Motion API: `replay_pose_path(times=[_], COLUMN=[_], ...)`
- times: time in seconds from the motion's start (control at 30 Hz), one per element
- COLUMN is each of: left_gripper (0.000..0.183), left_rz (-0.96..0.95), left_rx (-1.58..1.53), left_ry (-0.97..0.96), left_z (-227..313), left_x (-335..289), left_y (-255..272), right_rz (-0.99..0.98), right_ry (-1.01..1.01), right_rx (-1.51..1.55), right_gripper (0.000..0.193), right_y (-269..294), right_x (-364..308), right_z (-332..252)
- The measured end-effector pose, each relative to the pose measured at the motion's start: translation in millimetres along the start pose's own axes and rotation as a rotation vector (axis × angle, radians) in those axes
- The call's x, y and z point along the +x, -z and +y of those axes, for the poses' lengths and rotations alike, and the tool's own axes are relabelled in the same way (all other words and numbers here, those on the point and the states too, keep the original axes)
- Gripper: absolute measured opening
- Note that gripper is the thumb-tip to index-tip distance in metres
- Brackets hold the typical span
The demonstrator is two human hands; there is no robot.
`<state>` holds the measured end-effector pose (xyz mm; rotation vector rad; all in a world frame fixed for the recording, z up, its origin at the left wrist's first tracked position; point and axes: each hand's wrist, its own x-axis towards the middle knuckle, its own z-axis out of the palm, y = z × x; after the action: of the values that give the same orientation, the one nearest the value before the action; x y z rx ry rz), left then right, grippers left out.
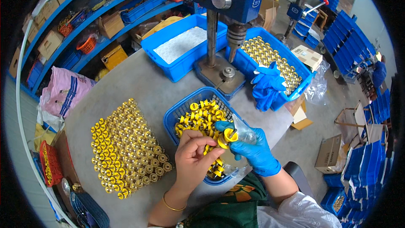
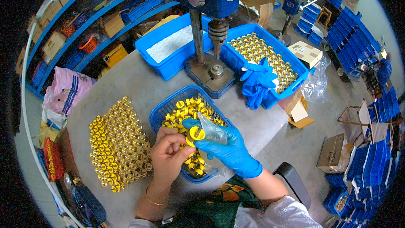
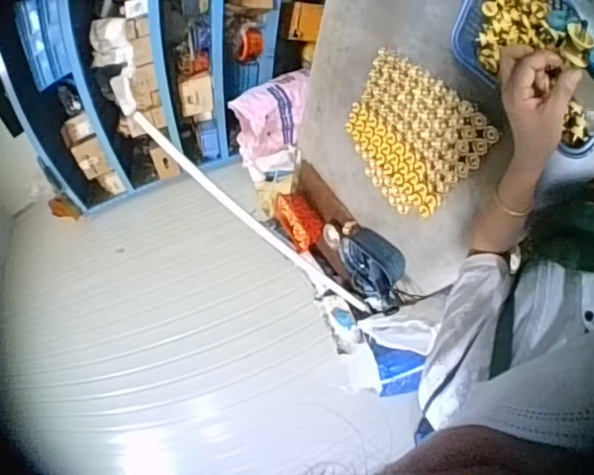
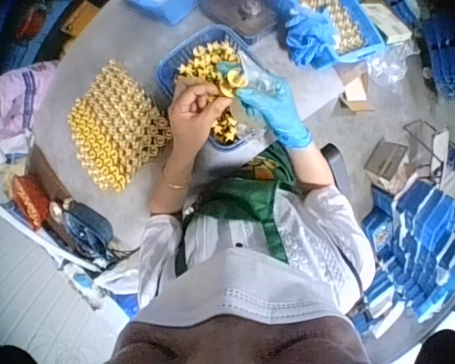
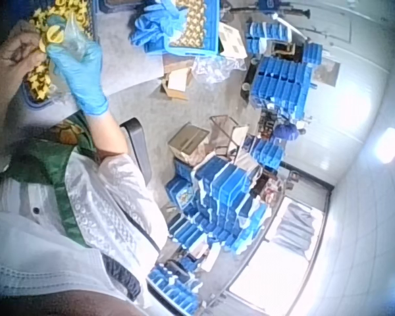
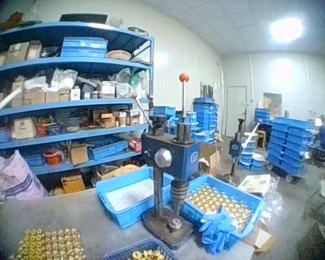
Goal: Manually assembling small yellow and gold metal components at a workbench using glue.
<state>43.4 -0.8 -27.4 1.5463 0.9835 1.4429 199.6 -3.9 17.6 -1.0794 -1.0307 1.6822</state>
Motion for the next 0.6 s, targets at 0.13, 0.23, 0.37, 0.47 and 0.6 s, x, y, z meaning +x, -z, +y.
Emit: replay_pose_path(times=[0.13, 0.23, 0.37, 0.47, 0.6], left_gripper=[0.018, 0.015, 0.014, 0.014, 0.014], left_rz=[0.022, 0.048, 0.075, 0.047, -0.036], left_rx=[-0.005, -0.111, -0.288, -0.359, -0.326], left_ry=[-0.004, 0.051, 0.151, 0.177, 0.139], left_z=[0, -3, -14, -17, -19], left_x=[0, 0, 4, 6, 7], left_y=[-2, -3, 10, 16, 18], right_rz=[0.005, 0.111, 0.097, -0.101, -0.136], right_ry=[0.146, 0.26, 0.251, 0.12, 0.055], right_rx=[0.004, -0.078, -0.031, -0.005, -0.067], right_gripper=[0.035, 0.043, 0.052, 0.047, 0.036], right_y=[-7, -11, 2, 10, 11], right_x=[0, 2, 1, -5, -6], right_z=[5, 14, 19, 17, 7])
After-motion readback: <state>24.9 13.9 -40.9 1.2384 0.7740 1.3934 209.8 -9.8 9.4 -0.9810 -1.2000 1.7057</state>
